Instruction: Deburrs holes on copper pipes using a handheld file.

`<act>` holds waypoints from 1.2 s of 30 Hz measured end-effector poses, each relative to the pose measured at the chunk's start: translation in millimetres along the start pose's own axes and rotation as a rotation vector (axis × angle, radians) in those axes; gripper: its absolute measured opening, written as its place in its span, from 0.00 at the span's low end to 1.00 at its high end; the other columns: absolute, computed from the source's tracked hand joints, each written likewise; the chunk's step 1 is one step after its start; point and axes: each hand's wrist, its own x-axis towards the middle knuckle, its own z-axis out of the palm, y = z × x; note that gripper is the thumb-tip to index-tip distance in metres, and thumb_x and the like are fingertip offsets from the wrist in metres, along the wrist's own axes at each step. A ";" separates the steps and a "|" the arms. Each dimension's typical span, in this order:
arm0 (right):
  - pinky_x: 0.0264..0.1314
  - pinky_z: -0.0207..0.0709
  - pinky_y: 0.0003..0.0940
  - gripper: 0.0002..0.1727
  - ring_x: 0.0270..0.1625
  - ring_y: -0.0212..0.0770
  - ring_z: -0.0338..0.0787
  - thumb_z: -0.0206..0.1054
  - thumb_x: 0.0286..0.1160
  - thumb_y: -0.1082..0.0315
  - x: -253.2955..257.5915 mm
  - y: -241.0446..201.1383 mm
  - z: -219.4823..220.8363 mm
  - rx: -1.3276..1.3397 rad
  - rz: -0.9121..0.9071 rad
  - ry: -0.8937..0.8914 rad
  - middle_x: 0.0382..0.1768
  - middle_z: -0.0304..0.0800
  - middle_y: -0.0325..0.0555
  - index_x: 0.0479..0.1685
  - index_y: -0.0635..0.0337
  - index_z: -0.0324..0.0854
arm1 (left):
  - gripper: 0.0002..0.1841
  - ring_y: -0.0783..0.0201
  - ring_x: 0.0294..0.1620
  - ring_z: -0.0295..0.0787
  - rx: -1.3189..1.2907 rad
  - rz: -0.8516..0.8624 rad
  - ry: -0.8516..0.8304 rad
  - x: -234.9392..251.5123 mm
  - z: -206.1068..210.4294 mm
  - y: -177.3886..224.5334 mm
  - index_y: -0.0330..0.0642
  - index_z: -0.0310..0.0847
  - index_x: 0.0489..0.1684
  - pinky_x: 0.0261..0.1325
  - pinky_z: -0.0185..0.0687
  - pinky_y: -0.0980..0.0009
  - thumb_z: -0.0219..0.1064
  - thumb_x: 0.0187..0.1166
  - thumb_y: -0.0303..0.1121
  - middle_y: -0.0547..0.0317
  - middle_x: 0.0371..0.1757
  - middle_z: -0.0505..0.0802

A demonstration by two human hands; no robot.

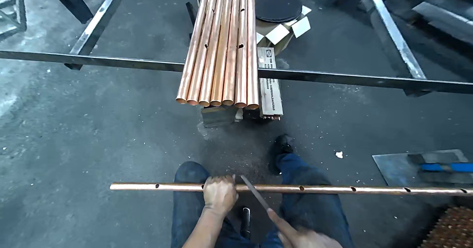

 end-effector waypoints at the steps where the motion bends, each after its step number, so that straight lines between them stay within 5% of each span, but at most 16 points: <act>1: 0.38 0.83 0.64 0.30 0.38 0.64 0.94 0.49 0.90 0.53 18.8 -4.1 0.2 0.004 0.016 0.003 0.36 0.94 0.58 0.91 0.37 0.65 | 0.23 0.62 0.30 0.96 0.003 0.000 -0.003 0.5 0.2 -0.3 0.50 0.90 0.20 0.36 0.88 0.60 0.58 0.82 0.51 0.62 0.22 0.94; 6: 0.63 0.82 0.62 0.28 0.63 0.58 0.91 0.47 0.91 0.50 90.7 -13.2 -28.0 -0.034 0.113 -0.154 0.57 0.93 0.53 0.87 0.36 0.70 | 0.25 0.63 0.31 0.95 0.004 -0.002 0.082 -4.9 6.8 -2.5 0.53 0.89 0.20 0.36 0.88 0.61 0.57 0.85 0.55 0.64 0.23 0.94; 8: 0.56 0.84 0.63 0.28 0.55 0.58 0.93 0.49 0.90 0.49 64.2 2.5 -31.1 0.022 0.101 -0.033 0.51 0.95 0.52 0.88 0.31 0.70 | 0.18 0.63 0.35 0.96 -0.030 0.028 0.078 -11.2 4.3 -6.4 0.54 0.90 0.25 0.38 0.89 0.60 0.68 0.74 0.56 0.65 0.28 0.95; 9: 0.49 0.85 0.64 0.28 0.48 0.59 0.95 0.50 0.89 0.49 47.1 15.8 -29.3 0.042 0.096 0.077 0.45 0.96 0.52 0.88 0.30 0.70 | 0.16 0.62 0.38 0.96 -0.058 0.038 0.056 -13.5 0.0 -6.4 0.54 0.91 0.28 0.40 0.89 0.59 0.75 0.60 0.55 0.66 0.31 0.96; 10: 0.41 0.85 0.64 0.28 0.41 0.60 0.95 0.52 0.88 0.49 31.0 31.1 -26.1 0.052 0.089 0.189 0.39 0.96 0.52 0.87 0.30 0.72 | 0.20 0.61 0.42 0.96 -0.075 0.046 0.016 -15.7 -5.5 -5.8 0.54 0.91 0.33 0.44 0.89 0.57 0.77 0.55 0.59 0.65 0.36 0.97; 14: 0.35 0.82 0.67 0.30 0.35 0.63 0.93 0.54 0.87 0.50 -8.8 76.4 -16.3 0.114 0.160 0.284 0.37 0.95 0.56 0.89 0.33 0.69 | 0.39 0.57 0.48 0.95 -0.125 0.128 -0.046 -23.4 -17.2 -3.4 0.54 0.93 0.40 0.50 0.90 0.52 0.57 0.67 0.82 0.62 0.41 0.97; 18: 0.39 0.83 0.67 0.29 0.38 0.61 0.94 0.54 0.87 0.50 -17.5 85.0 2.1 0.199 0.166 0.283 0.40 0.96 0.55 0.89 0.31 0.70 | 0.39 0.59 0.44 0.96 -0.109 0.150 -0.032 -21.7 -15.4 -1.1 0.55 0.93 0.37 0.47 0.90 0.54 0.53 0.71 0.81 0.63 0.38 0.97; 26: 0.30 0.83 0.57 0.28 0.30 0.53 0.92 0.56 0.86 0.50 -16.5 76.5 10.9 0.155 -0.018 0.446 0.36 0.95 0.48 0.86 0.32 0.74 | 0.41 0.60 0.38 0.96 -0.125 0.138 -0.130 -24.4 -23.8 6.0 0.53 0.91 0.34 0.43 0.90 0.57 0.44 0.77 0.79 0.63 0.33 0.96; 32: 0.32 0.84 0.57 0.28 0.33 0.54 0.94 0.54 0.88 0.50 -18.8 61.5 22.4 0.139 -0.060 0.354 0.37 0.95 0.49 0.88 0.30 0.70 | 0.49 0.48 0.52 0.95 -0.167 0.129 -0.685 10.0 -52.7 4.1 0.48 0.88 0.49 0.57 0.86 0.43 0.29 0.77 0.81 0.50 0.44 0.96; 34: 0.31 0.83 0.56 0.27 0.33 0.54 0.93 0.54 0.88 0.51 -20.9 57.8 25.4 0.111 -0.060 0.347 0.36 0.94 0.50 0.87 0.31 0.73 | 0.48 0.50 0.54 0.94 -0.141 0.149 -0.776 19.8 -55.5 3.2 0.51 0.89 0.50 0.61 0.85 0.44 0.38 0.72 0.85 0.52 0.46 0.96; 36: 0.32 0.83 0.57 0.27 0.34 0.56 0.93 0.53 0.89 0.51 -27.8 55.1 25.0 0.097 -0.068 0.312 0.37 0.94 0.52 0.87 0.33 0.72 | 0.37 0.49 0.54 0.94 -0.117 0.120 -0.838 27.5 -56.4 5.0 0.50 0.89 0.46 0.58 0.86 0.42 0.54 0.74 0.76 0.52 0.46 0.96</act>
